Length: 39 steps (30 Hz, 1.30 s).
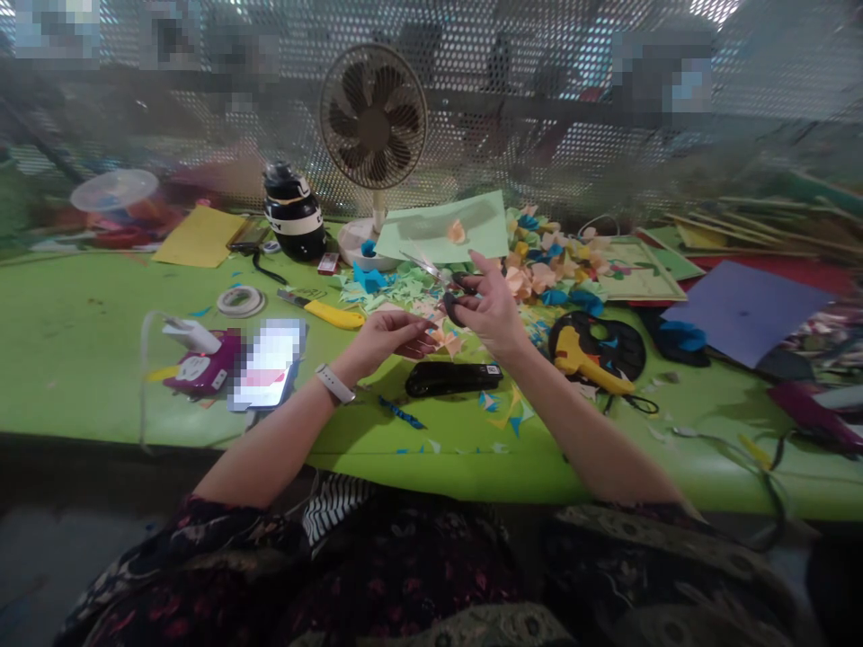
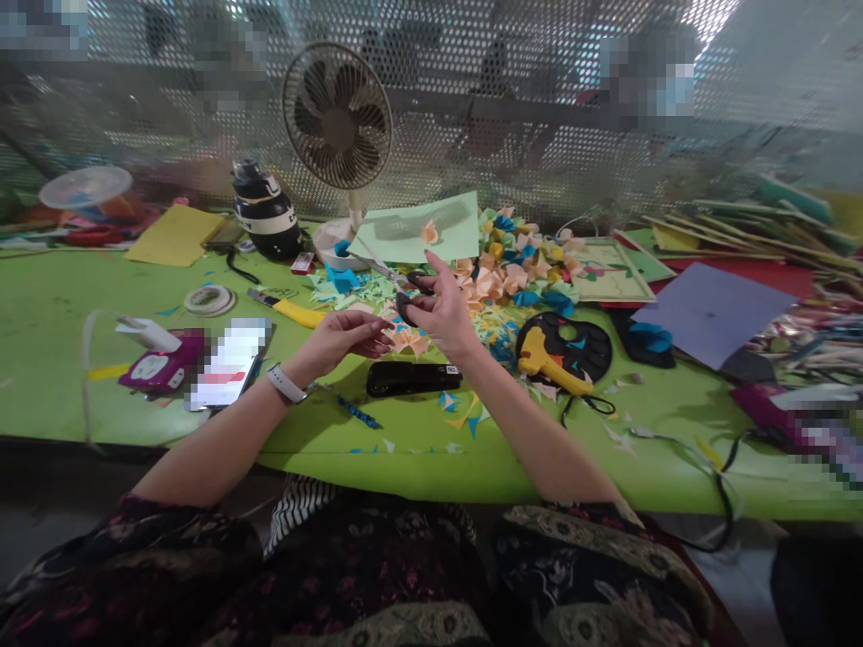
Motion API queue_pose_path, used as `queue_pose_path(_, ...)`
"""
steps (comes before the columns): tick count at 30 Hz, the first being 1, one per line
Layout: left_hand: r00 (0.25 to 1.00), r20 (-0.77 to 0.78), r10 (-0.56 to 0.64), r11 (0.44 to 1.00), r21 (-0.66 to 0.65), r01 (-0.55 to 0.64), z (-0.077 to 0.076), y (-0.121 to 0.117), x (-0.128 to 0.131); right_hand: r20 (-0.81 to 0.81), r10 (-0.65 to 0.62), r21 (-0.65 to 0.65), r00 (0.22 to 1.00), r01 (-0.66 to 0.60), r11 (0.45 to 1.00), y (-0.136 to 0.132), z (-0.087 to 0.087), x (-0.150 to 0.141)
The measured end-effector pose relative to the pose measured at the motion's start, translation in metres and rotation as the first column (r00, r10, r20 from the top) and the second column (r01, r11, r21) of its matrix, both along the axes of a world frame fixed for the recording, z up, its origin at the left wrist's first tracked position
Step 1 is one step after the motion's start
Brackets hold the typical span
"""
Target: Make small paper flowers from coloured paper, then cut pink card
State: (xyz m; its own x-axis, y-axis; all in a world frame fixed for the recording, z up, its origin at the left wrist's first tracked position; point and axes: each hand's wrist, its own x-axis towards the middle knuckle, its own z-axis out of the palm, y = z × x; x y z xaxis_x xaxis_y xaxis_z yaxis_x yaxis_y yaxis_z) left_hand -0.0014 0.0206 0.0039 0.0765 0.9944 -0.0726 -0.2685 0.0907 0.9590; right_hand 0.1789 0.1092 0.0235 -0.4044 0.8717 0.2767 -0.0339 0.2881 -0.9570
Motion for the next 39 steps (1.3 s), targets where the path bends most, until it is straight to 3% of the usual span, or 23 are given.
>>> queue_pose_path(25, 0.996, 0.031, 0.086, 0.994, 0.071, -0.088, 0.002, 0.003, -0.004, 0.061, 0.045, 0.028, 0.997, -0.047, 0.999, -0.003, 0.004, 0.003)
queue_pose_path(33, 0.996, 0.01, 0.088, 0.994, 0.065, -0.088, 0.006, 0.0, -0.002, 0.038, -0.002, 0.066, 0.999, -0.001, 0.998, -0.007, 0.002, -0.001)
queue_pose_path(39, 0.987, 0.024, 0.161, 0.986, 0.041, -0.162, 0.003, 0.001, 0.001, 0.021, -0.027, 0.064, 0.999, 0.026, 0.998, -0.012, 0.0, -0.004)
